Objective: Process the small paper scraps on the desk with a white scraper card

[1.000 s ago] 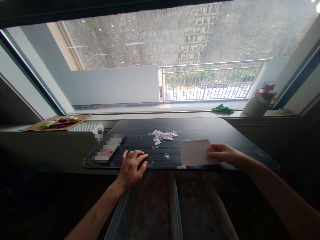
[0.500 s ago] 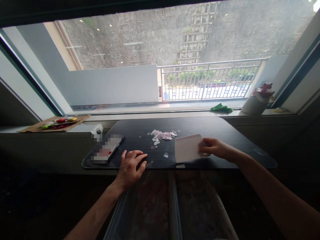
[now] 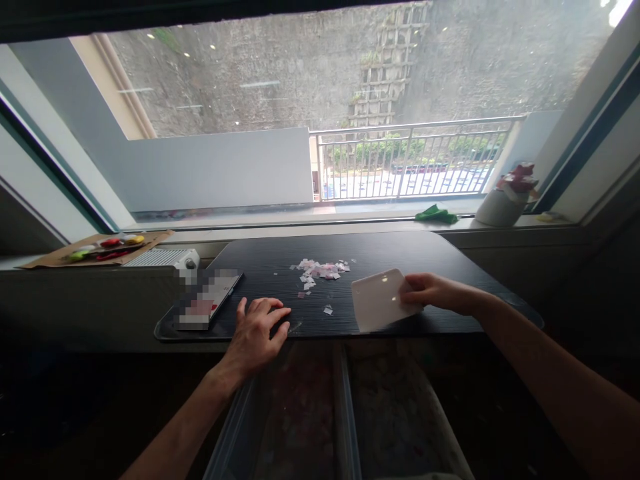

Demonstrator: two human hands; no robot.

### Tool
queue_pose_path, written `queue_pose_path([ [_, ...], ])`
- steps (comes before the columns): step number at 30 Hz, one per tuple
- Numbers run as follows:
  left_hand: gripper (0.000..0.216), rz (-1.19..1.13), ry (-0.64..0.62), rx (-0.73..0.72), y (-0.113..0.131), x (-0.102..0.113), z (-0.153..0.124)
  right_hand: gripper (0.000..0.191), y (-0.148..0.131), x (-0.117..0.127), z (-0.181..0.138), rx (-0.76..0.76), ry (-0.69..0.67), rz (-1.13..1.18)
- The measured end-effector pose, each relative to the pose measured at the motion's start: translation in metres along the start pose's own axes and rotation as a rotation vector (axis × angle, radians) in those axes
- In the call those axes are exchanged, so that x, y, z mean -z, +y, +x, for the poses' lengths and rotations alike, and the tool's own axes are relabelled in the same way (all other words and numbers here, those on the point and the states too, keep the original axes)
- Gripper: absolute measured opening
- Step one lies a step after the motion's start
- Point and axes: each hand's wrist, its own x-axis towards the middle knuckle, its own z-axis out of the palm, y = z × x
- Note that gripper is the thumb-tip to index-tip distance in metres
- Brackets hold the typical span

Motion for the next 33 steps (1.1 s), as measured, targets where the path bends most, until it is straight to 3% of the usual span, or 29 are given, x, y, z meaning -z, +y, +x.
queue_pose_path([
  [6,0.021,-0.054,-0.095,-0.066,0.011,0.005,0.016,0.034,-0.004,0.003,-0.016,0.001,0.04,0.014],
  [9,0.022,-0.098,-0.143,-0.056,0.009,0.003,0.015,0.032,-0.006,-0.001,-0.017,0.039,0.142,-0.002],
  [15,0.026,-0.151,-0.131,-0.012,0.006,-0.004,0.005,0.025,-0.011,-0.042,0.001,0.218,0.359,-0.098],
  [19,0.026,-0.142,-0.103,-0.031,0.007,-0.006,0.003,0.02,-0.011,-0.059,0.006,0.261,0.382,-0.278],
  [25,0.024,-0.122,-0.083,-0.035,0.01,-0.006,0.004,0.018,-0.022,-0.049,-0.013,0.202,0.427,-0.434],
  [29,0.026,-0.104,-0.096,-0.083,0.023,-0.002,0.008,0.02,-0.028,-0.051,-0.015,0.167,0.459,-0.388],
  [33,0.032,-0.097,-0.201,-0.18,0.039,-0.002,0.017,0.022,-0.018,-0.052,-0.009,0.173,0.417,-0.332],
])
